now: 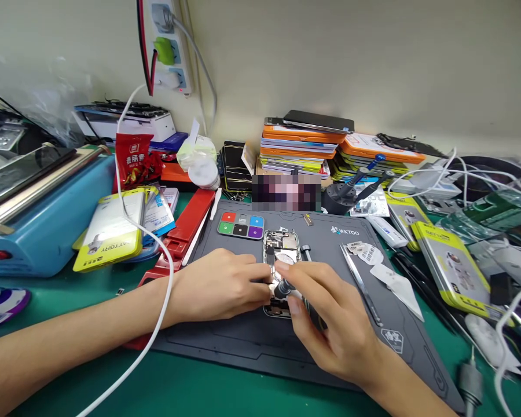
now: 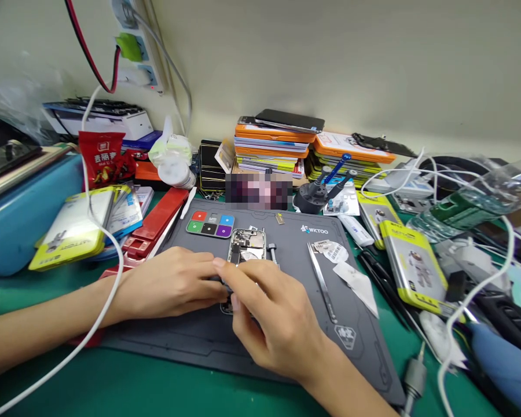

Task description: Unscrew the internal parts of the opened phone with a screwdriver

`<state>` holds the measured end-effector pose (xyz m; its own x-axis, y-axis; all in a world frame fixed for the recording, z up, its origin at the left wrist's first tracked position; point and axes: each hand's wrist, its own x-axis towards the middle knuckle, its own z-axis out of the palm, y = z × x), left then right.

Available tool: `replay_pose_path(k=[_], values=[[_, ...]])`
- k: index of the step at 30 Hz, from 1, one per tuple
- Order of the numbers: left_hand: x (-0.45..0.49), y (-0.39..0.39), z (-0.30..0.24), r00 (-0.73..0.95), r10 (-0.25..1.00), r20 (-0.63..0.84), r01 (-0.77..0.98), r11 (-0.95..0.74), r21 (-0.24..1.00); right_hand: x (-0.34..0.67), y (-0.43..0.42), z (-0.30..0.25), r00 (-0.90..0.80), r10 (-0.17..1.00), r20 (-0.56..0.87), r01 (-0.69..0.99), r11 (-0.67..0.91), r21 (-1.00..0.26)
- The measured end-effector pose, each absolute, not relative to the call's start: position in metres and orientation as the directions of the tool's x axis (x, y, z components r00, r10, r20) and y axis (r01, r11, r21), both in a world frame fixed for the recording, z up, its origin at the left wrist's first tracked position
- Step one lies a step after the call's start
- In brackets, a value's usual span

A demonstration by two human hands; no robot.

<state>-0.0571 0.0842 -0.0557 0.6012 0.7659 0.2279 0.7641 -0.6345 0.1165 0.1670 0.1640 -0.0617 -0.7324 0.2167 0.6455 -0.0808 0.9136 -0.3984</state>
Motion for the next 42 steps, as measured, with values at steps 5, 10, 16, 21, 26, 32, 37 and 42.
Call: replay_pose_path(k=[5,10,16,21,26,32,37,42], values=[[-0.057,0.085,-0.056,0.601,0.764,0.237,0.764,-0.635,0.11,0.168,0.164,-0.062,-0.731,0.214,0.648,-0.091,0.91,-0.404],[-0.058,0.085,-0.056,0.593,0.78,0.2,0.767,-0.623,0.154,0.168,0.165,-0.062,-0.747,0.215,0.629,-0.082,0.909,-0.409],[-0.06,0.087,-0.057,0.592,0.794,0.142,0.766,-0.608,0.207,0.167,0.166,-0.062,-0.752,0.218,0.623,-0.078,0.908,-0.412],[-0.063,0.088,-0.058,0.578,0.792,0.196,0.741,-0.61,0.28,0.167,0.167,-0.062,-0.757,0.216,0.616,-0.075,0.909,-0.411],[-0.063,0.087,-0.061,0.497,0.824,0.271,0.716,-0.566,0.409,0.168,0.166,-0.061,-0.752,0.228,0.619,-0.065,0.908,-0.413],[-0.061,0.085,-0.055,0.075,0.927,0.368,0.611,-0.334,0.718,0.168,0.167,-0.061,-0.743,0.244,0.624,-0.083,0.891,-0.447],[-0.06,0.083,-0.049,0.07,0.98,0.188,0.595,-0.192,0.78,0.166,0.169,-0.061,-0.746,0.231,0.624,-0.074,0.903,-0.423],[-0.056,0.083,-0.048,0.113,0.992,0.054,0.586,-0.11,0.803,0.167,0.167,-0.068,-0.754,0.232,0.615,-0.023,0.926,-0.378]])
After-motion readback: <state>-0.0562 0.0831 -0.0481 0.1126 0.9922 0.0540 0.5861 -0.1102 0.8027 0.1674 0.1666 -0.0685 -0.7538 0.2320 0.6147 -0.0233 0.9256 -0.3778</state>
